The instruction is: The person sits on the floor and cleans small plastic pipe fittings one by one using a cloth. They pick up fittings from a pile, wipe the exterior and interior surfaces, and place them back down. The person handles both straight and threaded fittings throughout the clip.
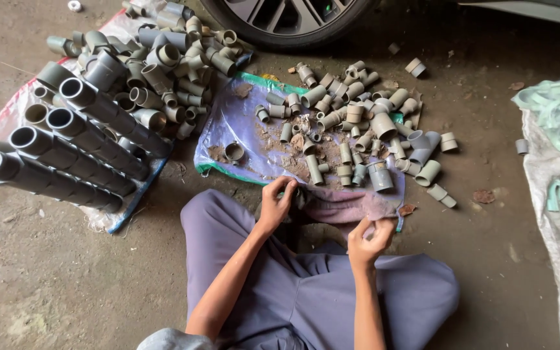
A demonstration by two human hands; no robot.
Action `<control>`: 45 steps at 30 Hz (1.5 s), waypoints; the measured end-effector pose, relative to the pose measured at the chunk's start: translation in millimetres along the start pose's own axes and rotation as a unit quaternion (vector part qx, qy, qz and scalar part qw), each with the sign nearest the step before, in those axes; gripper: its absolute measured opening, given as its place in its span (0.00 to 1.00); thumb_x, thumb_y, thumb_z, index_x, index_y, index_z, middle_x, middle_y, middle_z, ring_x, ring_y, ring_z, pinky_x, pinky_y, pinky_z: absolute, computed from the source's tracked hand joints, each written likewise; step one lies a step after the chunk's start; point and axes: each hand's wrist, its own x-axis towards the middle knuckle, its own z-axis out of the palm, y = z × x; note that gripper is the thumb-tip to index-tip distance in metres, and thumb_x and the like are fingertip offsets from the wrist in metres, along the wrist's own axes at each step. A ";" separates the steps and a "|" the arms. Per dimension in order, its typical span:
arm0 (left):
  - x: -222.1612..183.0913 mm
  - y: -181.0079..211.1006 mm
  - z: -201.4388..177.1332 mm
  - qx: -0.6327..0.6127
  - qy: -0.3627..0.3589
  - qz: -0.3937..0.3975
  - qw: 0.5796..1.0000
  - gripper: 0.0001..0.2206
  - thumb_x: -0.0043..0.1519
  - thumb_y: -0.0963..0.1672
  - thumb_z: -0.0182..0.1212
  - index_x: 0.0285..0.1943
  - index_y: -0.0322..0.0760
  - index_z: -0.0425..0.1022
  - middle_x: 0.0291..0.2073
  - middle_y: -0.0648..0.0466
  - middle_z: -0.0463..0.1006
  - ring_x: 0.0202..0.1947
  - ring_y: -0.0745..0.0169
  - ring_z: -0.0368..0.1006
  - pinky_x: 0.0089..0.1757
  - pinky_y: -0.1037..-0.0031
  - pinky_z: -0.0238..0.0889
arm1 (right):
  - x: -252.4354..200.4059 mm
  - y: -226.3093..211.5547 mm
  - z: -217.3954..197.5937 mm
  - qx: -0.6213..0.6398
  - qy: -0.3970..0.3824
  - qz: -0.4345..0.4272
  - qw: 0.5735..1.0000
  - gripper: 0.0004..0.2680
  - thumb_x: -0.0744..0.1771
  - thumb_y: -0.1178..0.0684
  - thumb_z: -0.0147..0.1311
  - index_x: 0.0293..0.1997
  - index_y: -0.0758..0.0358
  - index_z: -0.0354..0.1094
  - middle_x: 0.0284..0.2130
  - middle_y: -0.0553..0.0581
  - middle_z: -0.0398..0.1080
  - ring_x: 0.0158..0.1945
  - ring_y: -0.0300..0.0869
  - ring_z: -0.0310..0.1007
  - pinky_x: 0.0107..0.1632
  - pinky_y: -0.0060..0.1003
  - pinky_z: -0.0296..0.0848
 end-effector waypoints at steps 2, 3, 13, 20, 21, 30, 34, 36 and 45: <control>-5.5 -24.5 4.7 -0.006 -0.022 -0.023 0.999 0.06 0.68 0.41 0.59 0.39 0.36 0.79 0.24 0.47 0.78 0.27 0.64 0.71 0.34 0.68 0.69 | -4.0 -2.4 -0.7 0.003 0.002 -0.004 1.000 0.05 0.65 0.70 0.58 0.39 0.68 0.68 0.29 0.57 0.64 0.30 0.47 0.65 0.40 0.36 0.71; -12.2 -36.5 7.7 -0.016 -0.045 -0.045 0.998 0.08 0.70 0.41 0.56 0.38 0.36 0.77 0.25 0.46 0.76 0.29 0.65 0.69 0.35 0.67 0.67 | -7.3 -3.5 -4.7 0.004 0.005 -0.010 1.000 0.05 0.65 0.70 0.58 0.37 0.68 0.68 0.28 0.57 0.65 0.29 0.47 0.65 0.40 0.36 0.70; -13.9 5.0 16.4 -0.196 -0.231 -0.246 0.921 0.15 0.57 0.38 0.71 0.53 0.34 0.81 0.42 0.51 0.81 0.43 0.68 0.72 0.48 0.71 0.71 | 21.8 -36.0 -11.2 0.061 -0.184 0.041 0.980 0.28 0.65 0.62 0.61 0.72 0.77 0.50 0.69 0.80 0.51 0.69 0.73 0.49 0.68 0.63 0.48; -15.2 -2.1 16.7 -0.208 -0.297 -0.233 0.902 0.17 0.60 0.38 0.68 0.59 0.36 0.79 0.37 0.53 0.79 0.41 0.67 0.74 0.49 0.67 0.70 | -14.8 -41.5 10.5 0.221 -0.274 0.206 0.913 0.27 0.60 0.59 0.70 0.65 0.67 0.59 0.49 0.64 0.76 0.51 0.53 0.78 0.54 0.43 0.77; -19.2 -8.8 17.2 -0.209 -0.283 -0.231 0.907 0.19 0.60 0.38 0.69 0.61 0.37 0.78 0.35 0.55 0.79 0.40 0.68 0.74 0.49 0.69 0.70 | -22.1 -33.8 11.9 0.259 -0.252 0.272 0.892 0.24 0.61 0.61 0.68 0.61 0.68 0.56 0.46 0.64 0.76 0.48 0.54 0.80 0.51 0.44 0.78; -28.4 -18.3 23.7 -0.189 -0.202 -0.130 0.952 0.11 0.55 0.35 0.70 0.45 0.34 0.80 0.33 0.51 0.80 0.36 0.67 0.74 0.44 0.72 0.69 | 15.8 -31.0 -6.2 0.174 -0.396 0.293 0.853 0.14 0.64 0.65 0.53 0.54 0.59 0.75 0.40 0.61 0.80 0.50 0.48 0.79 0.54 0.43 0.76; -32.9 -42.6 16.9 -0.180 -0.195 -0.132 0.955 0.12 0.58 0.36 0.69 0.50 0.33 0.77 0.32 0.52 0.78 0.36 0.66 0.73 0.44 0.71 0.68 | -21.8 12.9 -2.8 0.229 -0.384 0.372 0.814 0.10 0.66 0.62 0.57 0.52 0.60 0.76 0.40 0.60 0.81 0.48 0.43 0.80 0.51 0.41 0.78; -31.8 -52.0 13.0 -0.166 -0.162 -0.140 0.962 0.13 0.63 0.36 0.62 0.54 0.33 0.67 0.27 0.53 0.74 0.31 0.66 0.69 0.40 0.71 0.64 | -55.6 48.1 -0.4 0.463 -0.297 0.547 0.631 0.20 0.66 0.61 0.59 0.67 0.64 0.61 0.39 0.63 0.79 0.44 0.48 0.81 0.47 0.44 0.81; -32.7 -33.0 16.2 -0.136 -0.302 -0.226 0.916 0.18 0.67 0.40 0.59 0.65 0.36 0.62 0.31 0.50 0.80 0.37 0.64 0.72 0.47 0.66 0.67 | -88.6 62.7 25.5 0.727 -0.167 0.508 0.431 0.16 0.62 0.69 0.57 0.54 0.72 0.61 0.48 0.68 0.71 0.52 0.55 0.76 0.54 0.48 0.78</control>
